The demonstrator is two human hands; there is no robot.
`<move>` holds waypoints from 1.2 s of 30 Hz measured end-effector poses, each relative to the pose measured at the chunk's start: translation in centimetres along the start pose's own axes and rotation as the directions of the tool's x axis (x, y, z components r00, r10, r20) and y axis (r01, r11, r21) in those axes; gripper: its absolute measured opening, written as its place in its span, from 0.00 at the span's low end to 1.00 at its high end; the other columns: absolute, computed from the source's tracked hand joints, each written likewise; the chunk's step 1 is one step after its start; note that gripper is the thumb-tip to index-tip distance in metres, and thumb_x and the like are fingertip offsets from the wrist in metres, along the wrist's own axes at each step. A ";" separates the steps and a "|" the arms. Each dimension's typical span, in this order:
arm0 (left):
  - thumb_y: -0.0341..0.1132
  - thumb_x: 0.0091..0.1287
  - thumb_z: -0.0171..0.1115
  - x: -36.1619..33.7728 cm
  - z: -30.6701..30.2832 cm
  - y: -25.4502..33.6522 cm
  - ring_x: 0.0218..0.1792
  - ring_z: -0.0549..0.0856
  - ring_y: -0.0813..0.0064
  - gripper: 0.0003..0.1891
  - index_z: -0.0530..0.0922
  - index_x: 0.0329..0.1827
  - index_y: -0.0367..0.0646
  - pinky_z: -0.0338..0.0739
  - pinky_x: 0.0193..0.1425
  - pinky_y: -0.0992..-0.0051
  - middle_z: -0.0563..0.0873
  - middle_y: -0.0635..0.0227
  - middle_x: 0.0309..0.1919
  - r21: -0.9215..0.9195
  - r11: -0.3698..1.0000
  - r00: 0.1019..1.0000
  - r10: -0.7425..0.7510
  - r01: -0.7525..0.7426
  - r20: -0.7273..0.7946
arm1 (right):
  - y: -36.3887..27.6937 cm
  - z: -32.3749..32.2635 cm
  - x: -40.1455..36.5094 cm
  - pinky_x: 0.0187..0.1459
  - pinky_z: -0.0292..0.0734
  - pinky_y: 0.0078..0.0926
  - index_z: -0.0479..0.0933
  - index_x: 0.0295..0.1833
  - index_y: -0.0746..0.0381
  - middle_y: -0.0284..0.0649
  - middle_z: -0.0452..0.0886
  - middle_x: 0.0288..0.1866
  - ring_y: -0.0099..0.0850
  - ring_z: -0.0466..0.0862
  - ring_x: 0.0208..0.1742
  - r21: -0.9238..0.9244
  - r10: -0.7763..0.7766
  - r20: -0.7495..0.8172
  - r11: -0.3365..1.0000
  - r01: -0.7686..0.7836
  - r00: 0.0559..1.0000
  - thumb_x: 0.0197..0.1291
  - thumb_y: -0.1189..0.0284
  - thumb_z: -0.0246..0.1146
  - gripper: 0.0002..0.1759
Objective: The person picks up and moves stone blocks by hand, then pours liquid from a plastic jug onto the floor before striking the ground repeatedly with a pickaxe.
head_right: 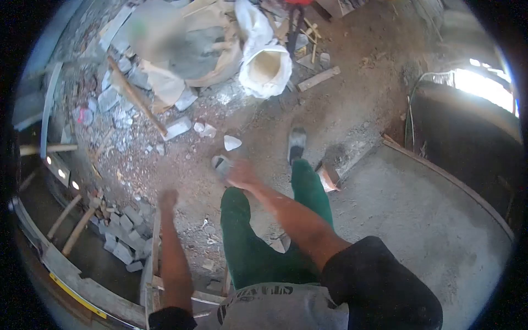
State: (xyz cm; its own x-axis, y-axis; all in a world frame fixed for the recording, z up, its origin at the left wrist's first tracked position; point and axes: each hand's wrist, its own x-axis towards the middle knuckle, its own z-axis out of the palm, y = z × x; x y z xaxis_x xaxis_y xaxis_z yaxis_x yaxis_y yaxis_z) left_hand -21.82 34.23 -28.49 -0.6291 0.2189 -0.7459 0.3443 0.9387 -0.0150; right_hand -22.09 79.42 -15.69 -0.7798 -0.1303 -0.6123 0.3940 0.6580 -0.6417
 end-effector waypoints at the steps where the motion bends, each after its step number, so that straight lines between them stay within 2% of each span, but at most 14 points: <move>1: 0.43 0.71 0.55 -1.4 1.0 3.5 0.56 0.83 0.60 0.18 0.81 0.61 0.54 0.76 0.61 0.55 0.86 0.69 0.54 0.028 0.996 0.990 0.080 -0.084 0.119 | 4.6 -0.4 -1.7 0.48 0.79 0.39 0.80 0.39 0.51 0.35 0.83 0.42 0.36 0.83 0.46 -0.272 -0.123 -0.040 0.956 0.107 0.992 0.58 0.62 0.63 0.07; 3: 0.40 0.71 0.58 -3.9 0.5 11.2 0.58 0.84 0.63 0.13 0.85 0.53 0.52 0.77 0.62 0.59 0.88 0.68 0.55 -0.111 0.968 0.969 0.234 -0.225 0.074 | 18.7 2.2 -4.2 0.38 0.79 0.35 0.78 0.34 0.51 0.32 0.81 0.35 0.33 0.82 0.35 -0.454 -0.281 -0.202 0.876 0.165 0.938 0.59 0.65 0.64 0.04; 4: 0.43 0.68 0.61 -3.9 0.5 15.4 0.57 0.84 0.62 0.12 0.86 0.51 0.55 0.78 0.59 0.56 0.88 0.68 0.52 -0.170 0.963 0.968 0.229 -0.210 0.102 | 22.1 1.8 -4.5 0.45 0.77 0.43 0.82 0.32 0.59 0.45 0.83 0.39 0.45 0.82 0.43 -0.244 0.118 -0.407 0.941 -0.233 0.906 0.58 0.68 0.57 0.10; 6: 0.48 0.64 0.67 -4.1 0.7 23.6 0.54 0.84 0.60 0.12 0.87 0.48 0.61 0.79 0.53 0.52 0.88 0.69 0.45 -0.283 0.944 0.963 0.219 -0.168 0.158 | 30.6 -2.5 -5.4 0.40 0.76 0.41 0.82 0.33 0.60 0.45 0.83 0.34 0.41 0.82 0.37 -0.052 0.180 -0.481 0.971 -0.233 0.858 0.60 0.66 0.62 0.09; 8: 0.45 0.71 0.63 -4.3 -7.4 32.2 0.40 0.86 0.68 0.12 0.86 0.46 0.47 0.81 0.44 0.65 0.88 0.68 0.38 -0.892 0.405 0.968 0.058 0.199 0.243 | 32.7 -11.1 -5.1 0.50 0.76 0.53 0.83 0.35 0.63 0.53 0.84 0.41 0.54 0.83 0.47 0.313 0.466 -0.310 0.873 -0.374 0.829 0.57 0.61 0.64 0.15; 9: 0.44 0.73 0.62 -2.4 -11.9 37.2 0.35 0.86 0.72 0.14 0.85 0.45 0.42 0.80 0.40 0.72 0.88 0.68 0.35 -0.860 -0.069 0.856 -0.083 0.506 0.510 | 34.8 -14.3 -2.5 0.50 0.76 0.53 0.84 0.36 0.63 0.53 0.84 0.42 0.54 0.83 0.47 0.233 0.464 -0.312 0.883 -0.407 0.829 0.57 0.60 0.65 0.15; 12: 0.42 0.75 0.58 4.5 -16.5 46.6 0.39 0.86 0.70 0.17 0.81 0.52 0.33 0.80 0.50 0.70 0.88 0.63 0.42 -0.886 0.356 0.949 -0.010 0.298 0.315 | 45.1 -16.1 0.7 0.51 0.76 0.52 0.85 0.37 0.62 0.53 0.85 0.42 0.54 0.83 0.47 -0.072 0.277 -0.401 0.941 -0.331 0.873 0.56 0.59 0.67 0.16; 17: 0.44 0.76 0.60 15.1 -20.2 63.2 0.48 0.87 0.69 0.21 0.78 0.60 0.33 0.79 0.54 0.75 0.87 0.59 0.49 -0.873 -0.161 0.887 0.085 0.461 0.453 | 61.5 -16.3 12.1 0.52 0.77 0.49 0.86 0.40 0.59 0.51 0.86 0.45 0.49 0.85 0.47 -0.603 -0.218 -0.320 0.798 -0.020 0.922 0.63 0.65 0.62 0.11; 20: 0.45 0.76 0.60 18.6 -23.4 69.5 0.54 0.86 0.65 0.25 0.74 0.65 0.32 0.80 0.56 0.74 0.86 0.55 0.53 -0.792 -0.285 0.841 0.172 0.540 0.512 | 61.0 -22.5 19.1 0.49 0.79 0.46 0.85 0.46 0.61 0.49 0.87 0.45 0.45 0.87 0.42 -0.381 0.132 -0.207 0.902 -0.204 0.969 0.64 0.66 0.62 0.12; 21: 0.46 0.77 0.60 19.4 -23.6 70.8 0.56 0.86 0.63 0.27 0.73 0.66 0.31 0.80 0.57 0.72 0.86 0.54 0.54 -0.783 -0.269 0.828 0.182 0.560 0.530 | 60.7 -23.9 21.5 0.47 0.80 0.45 0.85 0.47 0.62 0.48 0.87 0.44 0.42 0.87 0.41 0.076 0.400 -0.186 0.917 -0.393 0.897 0.64 0.64 0.63 0.14; 23: 0.47 0.77 0.59 19.8 -23.1 71.8 0.55 0.86 0.64 0.26 0.74 0.66 0.32 0.80 0.58 0.70 0.86 0.55 0.54 -0.772 -0.284 0.822 0.148 0.568 0.550 | 59.0 -25.9 25.2 0.43 0.82 0.43 0.84 0.48 0.65 0.47 0.86 0.42 0.38 0.86 0.39 0.881 0.841 -0.001 0.256 -0.397 0.540 0.65 0.61 0.64 0.18; 26: 0.47 0.77 0.59 19.1 -19.4 70.8 0.54 0.87 0.65 0.24 0.76 0.64 0.34 0.80 0.57 0.71 0.86 0.55 0.52 -0.754 -0.297 0.801 0.068 0.586 0.595 | 63.6 -25.2 29.5 0.53 0.82 0.45 0.77 0.63 0.54 0.37 0.79 0.61 0.38 0.78 0.61 0.818 0.824 0.147 0.210 -0.536 0.547 0.70 0.51 0.63 0.24; 31: 0.43 0.75 0.61 12.6 -14.2 65.6 0.48 0.88 0.68 0.18 0.80 0.57 0.36 0.80 0.49 0.74 0.88 0.57 0.46 -0.724 -0.165 0.719 -0.098 0.670 0.688 | 62.3 -25.3 25.4 0.56 0.81 0.46 0.74 0.70 0.55 0.43 0.75 0.66 0.39 0.76 0.65 0.948 0.755 0.214 -0.008 -0.318 0.620 0.68 0.52 0.65 0.30; 36: 0.39 0.75 0.60 4.3 -17.1 62.9 0.44 0.88 0.73 0.15 0.81 0.54 0.36 0.80 0.46 0.76 0.88 0.61 0.43 -0.715 -0.157 0.705 -0.122 0.681 0.698 | 57.8 -29.3 13.6 0.52 0.80 0.32 0.75 0.66 0.67 0.43 0.81 0.56 0.34 0.81 0.53 0.760 0.803 0.054 0.353 -0.546 0.594 0.70 0.50 0.60 0.32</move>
State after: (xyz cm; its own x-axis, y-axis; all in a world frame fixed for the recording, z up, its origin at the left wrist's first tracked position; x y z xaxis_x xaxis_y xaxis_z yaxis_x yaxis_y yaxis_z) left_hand -14.78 98.75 -21.21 0.0010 -0.1456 -0.9893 -0.9810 0.1918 -0.0292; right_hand -24.13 137.38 -47.58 -0.1204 0.4105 -0.9039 0.9345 -0.2604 -0.2427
